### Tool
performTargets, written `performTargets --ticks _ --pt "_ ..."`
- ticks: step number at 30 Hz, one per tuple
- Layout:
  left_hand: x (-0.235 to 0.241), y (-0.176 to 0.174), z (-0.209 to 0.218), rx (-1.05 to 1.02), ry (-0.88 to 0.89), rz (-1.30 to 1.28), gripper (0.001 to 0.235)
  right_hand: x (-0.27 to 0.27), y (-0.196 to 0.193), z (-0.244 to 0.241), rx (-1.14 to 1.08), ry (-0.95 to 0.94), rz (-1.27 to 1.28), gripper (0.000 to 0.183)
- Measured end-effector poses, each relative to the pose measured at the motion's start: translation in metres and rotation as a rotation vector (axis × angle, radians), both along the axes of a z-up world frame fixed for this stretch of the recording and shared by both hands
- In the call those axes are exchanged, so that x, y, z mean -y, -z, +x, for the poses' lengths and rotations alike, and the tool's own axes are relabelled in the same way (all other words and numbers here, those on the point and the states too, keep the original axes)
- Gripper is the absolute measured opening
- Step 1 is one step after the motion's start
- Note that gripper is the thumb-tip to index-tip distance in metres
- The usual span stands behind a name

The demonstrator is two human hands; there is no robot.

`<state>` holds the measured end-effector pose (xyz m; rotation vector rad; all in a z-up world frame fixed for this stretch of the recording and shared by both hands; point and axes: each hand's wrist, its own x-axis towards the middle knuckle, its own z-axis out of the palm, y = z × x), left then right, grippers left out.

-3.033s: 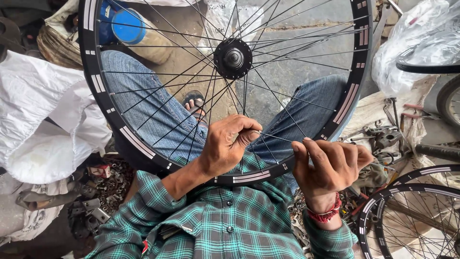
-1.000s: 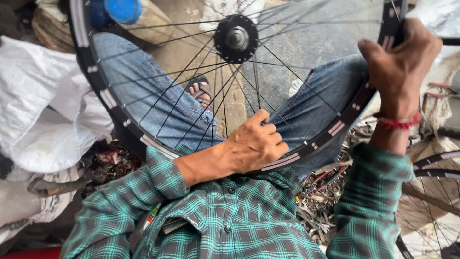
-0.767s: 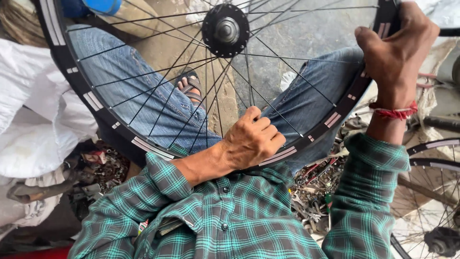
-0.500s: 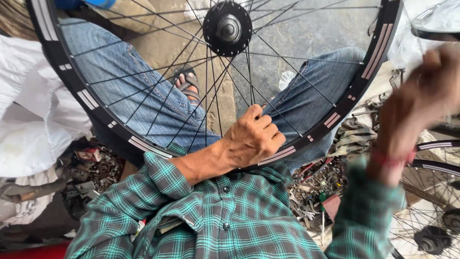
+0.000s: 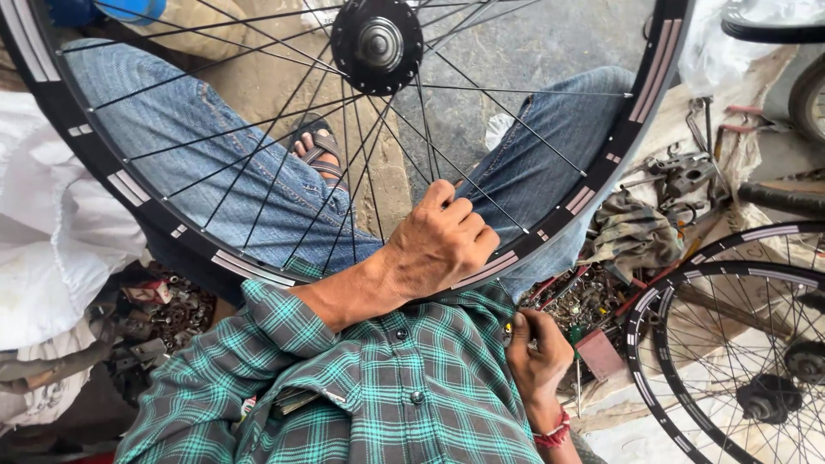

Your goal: The person laces a bicycle wheel by inserting spokes from the hub into the rim and securing them with nipples. They rotate the wheel to access different sections and tighten the nipples by hand.

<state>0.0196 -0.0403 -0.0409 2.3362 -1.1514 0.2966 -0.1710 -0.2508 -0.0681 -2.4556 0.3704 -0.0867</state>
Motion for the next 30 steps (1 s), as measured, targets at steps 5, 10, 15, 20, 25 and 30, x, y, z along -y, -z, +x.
performTargets --ticks 5,10,15,20,25,30 --pt "0.001 0.001 -0.003 0.009 -0.011 -0.005 0.013 -0.001 0.012 0.003 0.010 0.055 0.046 0.008" --pt "0.002 0.001 -0.003 0.017 -0.019 0.004 0.014 0.000 0.016 0.005 0.082 0.065 0.048 0.008" --pt "0.002 0.001 -0.003 0.004 -0.018 -0.008 0.015 -0.012 0.010 0.004 0.206 -0.067 -0.039 0.006" --pt "0.002 0.001 -0.002 0.004 -0.015 0.000 0.014 -0.016 0.003 0.017 0.247 -0.085 -0.039 0.009" --pt "0.001 0.001 -0.004 0.010 -0.010 0.008 0.014 -0.010 -0.005 0.030 0.269 -0.093 -0.053 0.013" --pt "0.003 0.002 -0.003 0.026 -0.017 0.012 0.015 -0.011 -0.011 0.034 0.316 -0.132 -0.048 0.017"
